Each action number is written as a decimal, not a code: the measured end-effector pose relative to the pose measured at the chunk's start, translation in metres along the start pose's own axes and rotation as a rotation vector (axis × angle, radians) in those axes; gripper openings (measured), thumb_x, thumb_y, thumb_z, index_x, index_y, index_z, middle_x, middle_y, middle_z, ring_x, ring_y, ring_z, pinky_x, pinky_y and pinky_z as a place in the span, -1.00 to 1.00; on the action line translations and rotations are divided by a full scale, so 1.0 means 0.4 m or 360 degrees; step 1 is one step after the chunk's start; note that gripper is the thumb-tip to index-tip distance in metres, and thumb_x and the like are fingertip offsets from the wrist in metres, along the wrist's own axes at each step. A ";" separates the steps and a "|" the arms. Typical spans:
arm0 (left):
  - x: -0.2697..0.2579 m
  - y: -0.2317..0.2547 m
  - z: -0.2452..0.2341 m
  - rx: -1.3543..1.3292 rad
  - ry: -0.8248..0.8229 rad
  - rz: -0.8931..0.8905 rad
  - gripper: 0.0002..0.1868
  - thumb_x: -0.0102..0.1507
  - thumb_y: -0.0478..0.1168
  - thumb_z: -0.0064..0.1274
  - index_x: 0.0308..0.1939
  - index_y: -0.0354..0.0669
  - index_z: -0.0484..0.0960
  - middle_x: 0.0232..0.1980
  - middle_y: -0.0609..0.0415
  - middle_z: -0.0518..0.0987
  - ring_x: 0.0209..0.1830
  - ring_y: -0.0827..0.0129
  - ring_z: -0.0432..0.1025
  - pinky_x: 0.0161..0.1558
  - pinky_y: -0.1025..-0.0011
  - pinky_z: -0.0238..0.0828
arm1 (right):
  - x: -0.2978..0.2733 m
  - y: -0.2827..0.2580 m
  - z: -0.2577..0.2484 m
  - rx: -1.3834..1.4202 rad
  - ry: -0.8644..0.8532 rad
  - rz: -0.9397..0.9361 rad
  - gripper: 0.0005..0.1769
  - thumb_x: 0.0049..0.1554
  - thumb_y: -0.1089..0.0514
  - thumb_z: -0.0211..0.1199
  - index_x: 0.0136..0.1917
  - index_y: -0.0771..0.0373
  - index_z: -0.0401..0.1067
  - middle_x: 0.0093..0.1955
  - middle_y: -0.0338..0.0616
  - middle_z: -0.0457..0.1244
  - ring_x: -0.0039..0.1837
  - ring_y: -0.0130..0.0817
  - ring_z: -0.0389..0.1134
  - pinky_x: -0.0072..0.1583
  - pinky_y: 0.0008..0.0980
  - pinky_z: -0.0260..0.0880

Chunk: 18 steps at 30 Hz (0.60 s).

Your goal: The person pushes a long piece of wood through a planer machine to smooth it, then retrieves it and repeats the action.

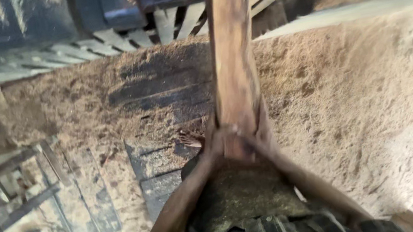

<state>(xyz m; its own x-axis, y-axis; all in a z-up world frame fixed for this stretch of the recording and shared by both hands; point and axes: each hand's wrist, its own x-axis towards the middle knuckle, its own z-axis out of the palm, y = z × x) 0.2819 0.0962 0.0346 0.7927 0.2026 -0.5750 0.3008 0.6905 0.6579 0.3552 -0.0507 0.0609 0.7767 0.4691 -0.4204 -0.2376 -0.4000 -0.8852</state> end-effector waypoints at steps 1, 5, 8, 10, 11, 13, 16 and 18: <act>-0.048 -0.029 -0.039 -0.0045 -0.0057 0.0095 -0.15 0.04 -0.25 0.18 0.41 -0.45 0.30 -0.08 -0.21 0.59 -0.18 0.11 0.52 -0.10 0.24 0.56 | -0.039 0.039 0.027 -0.0220 -0.0064 0.0076 0.41 -0.02 -0.17 0.45 0.63 0.30 -0.53 0.66 0.35 -0.25 0.62 0.24 -0.06 0.45 0.19 0.21; -0.157 -0.068 -0.117 0.0058 0.0074 0.0191 -0.07 -0.01 -0.17 0.16 0.44 -0.43 0.28 0.18 -0.20 0.54 0.14 0.12 0.48 0.16 0.22 0.50 | -0.145 0.081 0.101 0.0086 -0.0230 0.0069 0.37 0.06 -0.13 0.38 0.66 0.33 -0.59 0.68 0.38 -0.22 0.65 0.24 -0.10 0.51 0.16 0.10; -0.136 -0.005 -0.130 -0.0067 0.0175 0.0144 0.02 -0.01 -0.14 0.16 0.52 -0.31 0.16 0.28 -0.24 0.47 0.24 0.03 0.44 0.27 0.13 0.44 | -0.070 -0.004 0.117 -0.0479 -0.0289 -0.0177 0.34 0.15 -0.05 0.39 0.65 0.36 -0.64 0.68 0.49 -0.39 0.66 0.36 -0.23 0.49 0.28 0.00; -0.132 0.044 -0.114 -0.0273 0.0217 0.0133 0.10 -0.03 -0.14 0.18 0.56 -0.18 0.04 0.32 -0.24 0.41 0.28 -0.02 0.41 0.30 0.06 0.42 | -0.022 -0.098 0.139 -0.0350 -0.0235 -0.0074 0.31 0.12 -0.11 0.34 0.65 0.32 -0.60 0.66 0.45 -0.28 0.56 0.32 -0.01 0.39 0.23 0.23; -0.137 0.078 -0.114 -0.0140 0.0161 0.0309 0.10 0.02 -0.11 0.19 0.58 -0.17 -0.03 0.44 -0.25 0.29 0.36 -0.03 0.34 0.32 -0.01 0.39 | 0.010 -0.150 0.155 -0.0207 -0.0190 0.0049 0.29 0.09 -0.18 0.29 0.65 0.28 -0.56 0.64 0.40 -0.17 0.46 0.26 0.22 0.29 0.17 0.45; -0.133 0.154 -0.097 -0.0012 0.0116 0.0492 0.12 0.07 -0.08 0.20 0.60 -0.16 -0.10 0.55 -0.26 0.18 0.44 -0.05 0.28 0.34 -0.08 0.35 | 0.087 -0.249 0.182 -0.0176 -0.0174 0.0158 0.23 0.09 -0.21 0.19 0.66 0.25 -0.53 0.59 0.39 -0.09 0.32 0.27 0.34 0.17 0.16 0.55; -0.066 0.291 -0.078 0.0443 0.0290 0.0652 0.01 0.19 0.10 0.06 0.61 -0.19 -0.02 0.48 -0.34 0.32 0.39 -0.10 0.40 0.31 -0.05 0.50 | 0.195 -0.355 0.210 -0.0144 -0.0145 0.0143 0.14 0.15 -0.27 0.06 0.67 0.23 -0.51 0.58 0.40 -0.07 0.25 0.25 0.41 0.09 0.15 0.61; -0.006 0.359 -0.061 0.0539 0.0308 0.0801 -0.05 0.31 0.16 -0.01 0.63 -0.18 -0.04 0.51 -0.38 0.28 0.42 -0.14 0.39 0.32 -0.08 0.50 | 0.283 -0.393 0.215 -0.0158 -0.0148 0.0004 0.12 0.21 -0.28 0.03 0.67 0.25 -0.52 0.61 0.41 -0.14 0.31 0.23 0.37 0.13 0.14 0.57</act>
<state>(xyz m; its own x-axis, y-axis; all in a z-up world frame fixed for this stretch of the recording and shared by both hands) 0.3103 0.2119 0.1184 0.7800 0.5889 -0.2118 0.0925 0.2263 0.9697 0.4303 0.1329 0.1354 0.7176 0.5373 -0.4431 -0.1769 -0.4748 -0.8621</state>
